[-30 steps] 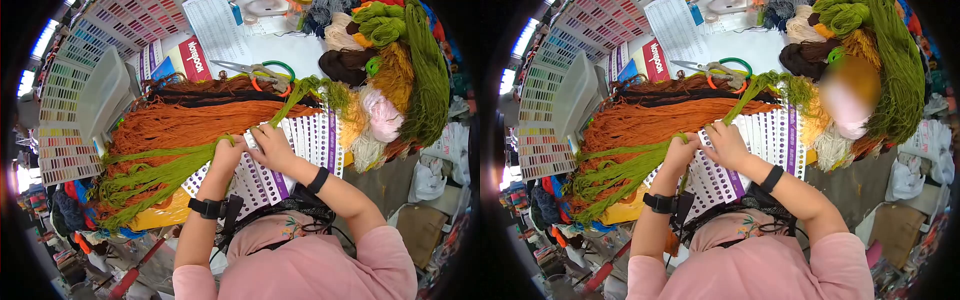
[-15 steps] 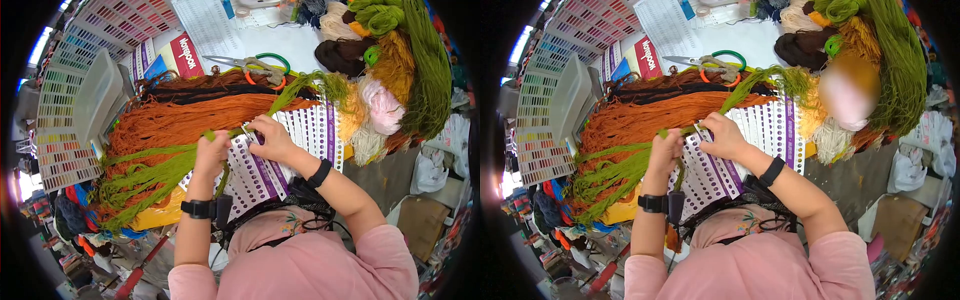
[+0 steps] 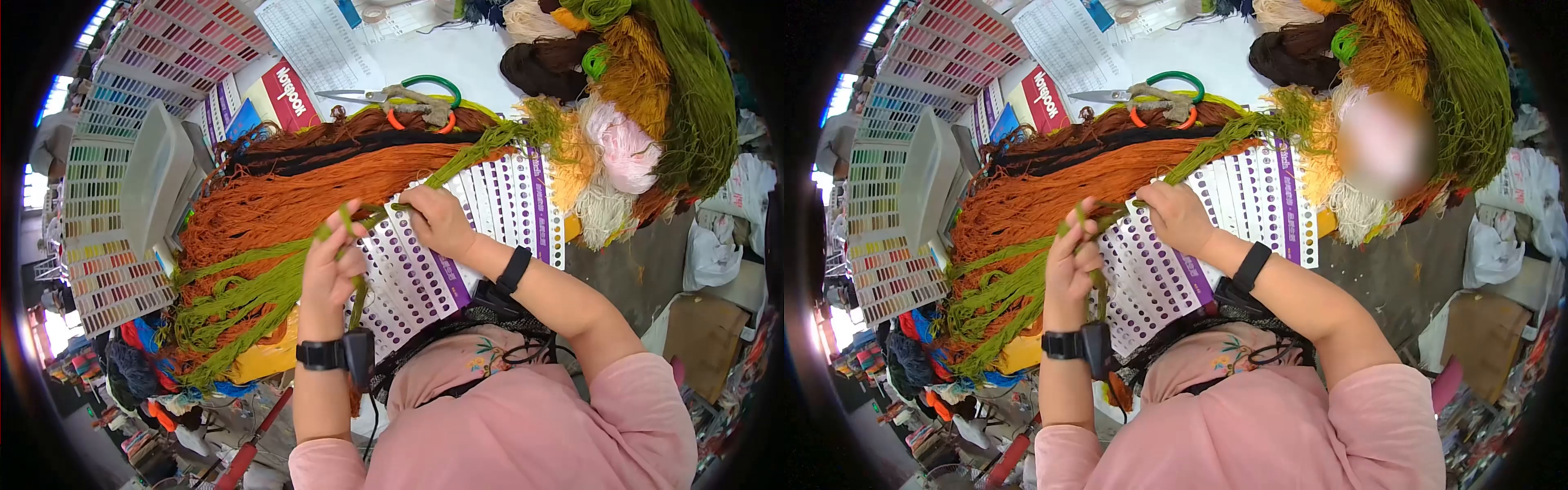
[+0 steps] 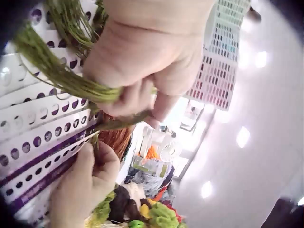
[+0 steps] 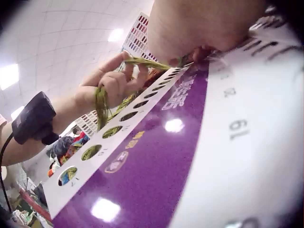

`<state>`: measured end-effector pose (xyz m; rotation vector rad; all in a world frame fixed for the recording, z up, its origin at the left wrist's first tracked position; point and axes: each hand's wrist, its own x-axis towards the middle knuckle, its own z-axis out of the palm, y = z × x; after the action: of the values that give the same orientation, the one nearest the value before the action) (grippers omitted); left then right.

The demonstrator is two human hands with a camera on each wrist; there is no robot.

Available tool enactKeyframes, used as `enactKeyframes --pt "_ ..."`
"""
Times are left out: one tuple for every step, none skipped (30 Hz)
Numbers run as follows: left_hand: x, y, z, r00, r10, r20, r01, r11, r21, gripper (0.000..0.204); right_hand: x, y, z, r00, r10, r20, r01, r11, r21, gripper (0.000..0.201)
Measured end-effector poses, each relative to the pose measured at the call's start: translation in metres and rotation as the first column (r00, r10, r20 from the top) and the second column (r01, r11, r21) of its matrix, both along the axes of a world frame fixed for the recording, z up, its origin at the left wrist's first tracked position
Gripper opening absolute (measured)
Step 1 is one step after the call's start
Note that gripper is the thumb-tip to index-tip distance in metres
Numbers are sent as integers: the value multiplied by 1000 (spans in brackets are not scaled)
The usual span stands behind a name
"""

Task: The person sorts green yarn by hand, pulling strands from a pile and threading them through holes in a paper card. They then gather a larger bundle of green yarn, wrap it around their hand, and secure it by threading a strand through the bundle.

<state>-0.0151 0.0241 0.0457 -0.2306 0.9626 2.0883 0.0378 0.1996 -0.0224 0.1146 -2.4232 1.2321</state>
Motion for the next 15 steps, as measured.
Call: enactKeyframes --pt "-1 10 -4 985 -158 -71 144 976 -166 31 1 0 -1 1000 -6 -17 5 999 -45 20" --pt "-2 21 -11 941 -319 -115 266 904 -334 31 1 -1 -1 997 -55 -50 50 993 -105 20" --pt "-1 32 -17 869 -477 -130 359 790 -497 31 1 -1 -1 997 -60 -57 53 991 -120 20" --pt "3 43 -20 768 -596 -237 298 658 -691 26 1 -1 -1 996 -66 -64 57 989 -136 19" --pt "1 39 -27 745 -597 -296 198 623 -757 24 1 0 -3 995 -75 -68 64 986 -154 19" --pt "-5 29 -38 713 -606 -352 95 581 -809 22 1 1 -5 997 -57 -42 55 997 -55 20" --pt "-10 22 -43 673 -622 -402 -12 534 -846 20 2 0 -1 998 -58 -8 58 998 40 23" --pt "-8 17 -14 829 -433 -353 10 644 -765 15 4 -2 8 998 -61 26 57 990 131 27" --pt "-16 -7 -4 921 -371 -120 205 721 -662 19 5 -5 13 996 -64 60 49 974 219 31" --pt "-15 -23 7 962 -269 -37 185 750 -635 24 4 -6 8 993 -73 96 50 974 219 41" --pt "-22 -56 3 981 -193 23 168 783 -599 25 4 -8 8 987 -72 146 47 984 170 40" --pt "-23 -81 12 991 -110 73 132 836 -533 28 4 -10 9 978 -70 195 47 992 120 38" --pt "-23 -105 23 993 25 112 42 826 -561 29 5 -11 9 968 -64 244 47 996 72 37" --pt "-26 -130 32 993 99 71 -42 824 -565 31 5 -10 9 977 -75 197 52 991 122 37" --pt "-31 -160 39 993 120 3 -98 826 -556 32 4 -8 9 985 -82 150 56 983 173 36"
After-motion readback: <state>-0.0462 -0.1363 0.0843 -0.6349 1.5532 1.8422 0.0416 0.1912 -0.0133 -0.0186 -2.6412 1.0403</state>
